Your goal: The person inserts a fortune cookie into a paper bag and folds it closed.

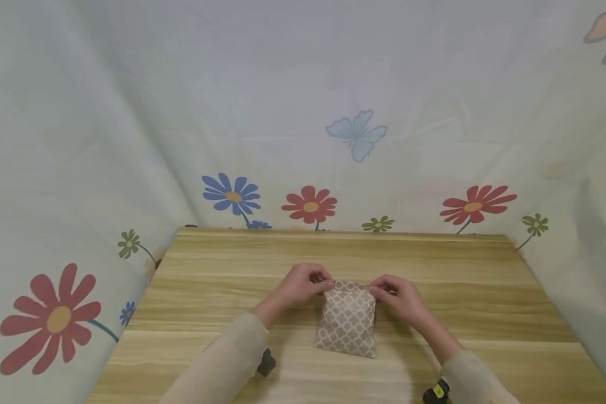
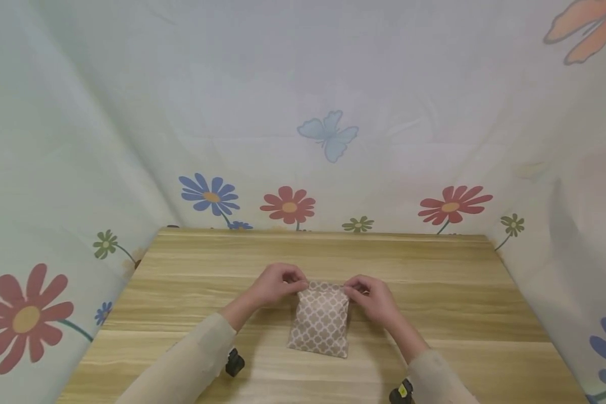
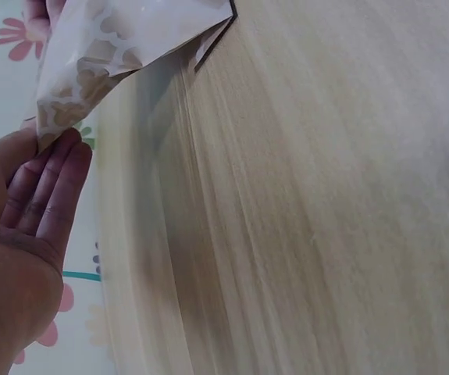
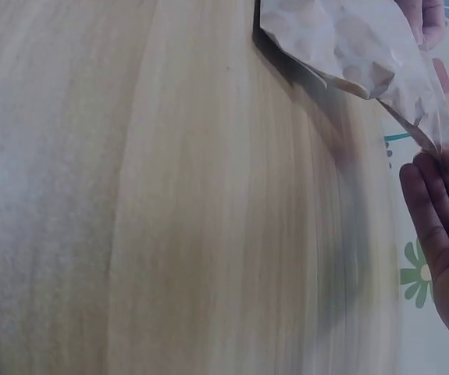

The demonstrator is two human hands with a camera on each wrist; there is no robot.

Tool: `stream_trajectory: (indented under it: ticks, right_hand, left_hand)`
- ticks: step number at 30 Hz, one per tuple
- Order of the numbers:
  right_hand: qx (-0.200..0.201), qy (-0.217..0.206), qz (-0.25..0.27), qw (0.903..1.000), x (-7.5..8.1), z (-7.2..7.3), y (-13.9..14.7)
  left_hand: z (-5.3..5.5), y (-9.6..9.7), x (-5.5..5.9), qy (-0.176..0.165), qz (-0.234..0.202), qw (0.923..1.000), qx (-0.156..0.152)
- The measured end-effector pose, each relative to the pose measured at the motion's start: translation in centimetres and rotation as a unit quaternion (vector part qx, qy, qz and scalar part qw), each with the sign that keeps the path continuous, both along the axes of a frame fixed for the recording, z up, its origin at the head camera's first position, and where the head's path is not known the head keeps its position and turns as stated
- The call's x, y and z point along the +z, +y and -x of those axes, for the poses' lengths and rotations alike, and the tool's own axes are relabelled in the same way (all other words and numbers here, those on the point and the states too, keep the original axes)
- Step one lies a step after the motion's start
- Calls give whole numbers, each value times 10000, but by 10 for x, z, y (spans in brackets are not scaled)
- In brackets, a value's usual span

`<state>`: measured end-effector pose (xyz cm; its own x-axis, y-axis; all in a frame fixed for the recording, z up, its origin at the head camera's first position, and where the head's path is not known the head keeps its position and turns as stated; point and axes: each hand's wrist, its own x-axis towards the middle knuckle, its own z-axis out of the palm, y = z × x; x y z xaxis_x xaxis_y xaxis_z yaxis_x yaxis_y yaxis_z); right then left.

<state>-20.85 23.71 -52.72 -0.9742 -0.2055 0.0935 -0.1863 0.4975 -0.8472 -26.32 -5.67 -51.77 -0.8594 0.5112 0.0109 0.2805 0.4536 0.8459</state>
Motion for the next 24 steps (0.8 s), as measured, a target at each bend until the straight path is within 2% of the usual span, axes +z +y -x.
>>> stream_trajectory:
  ticks: [4, 12, 19, 24]
  right_hand:
    - [30, 167, -255, 9995, -1, 3, 0]
    - [-31, 521, -654, 9965, -7, 11, -3]
    - [-97, 685, -784, 9945, -14, 18, -6]
    - [-51, 562, -871, 9946, -17, 21, -9]
  left_hand:
    - [1, 0, -1, 212, 123, 9997, -3]
    - [2, 2, 1, 794, 853, 9932, 45]
    - [8, 5, -3, 1433, 1624, 9763, -7]
    - [12, 5, -6, 1805, 1965, 9637, -79]
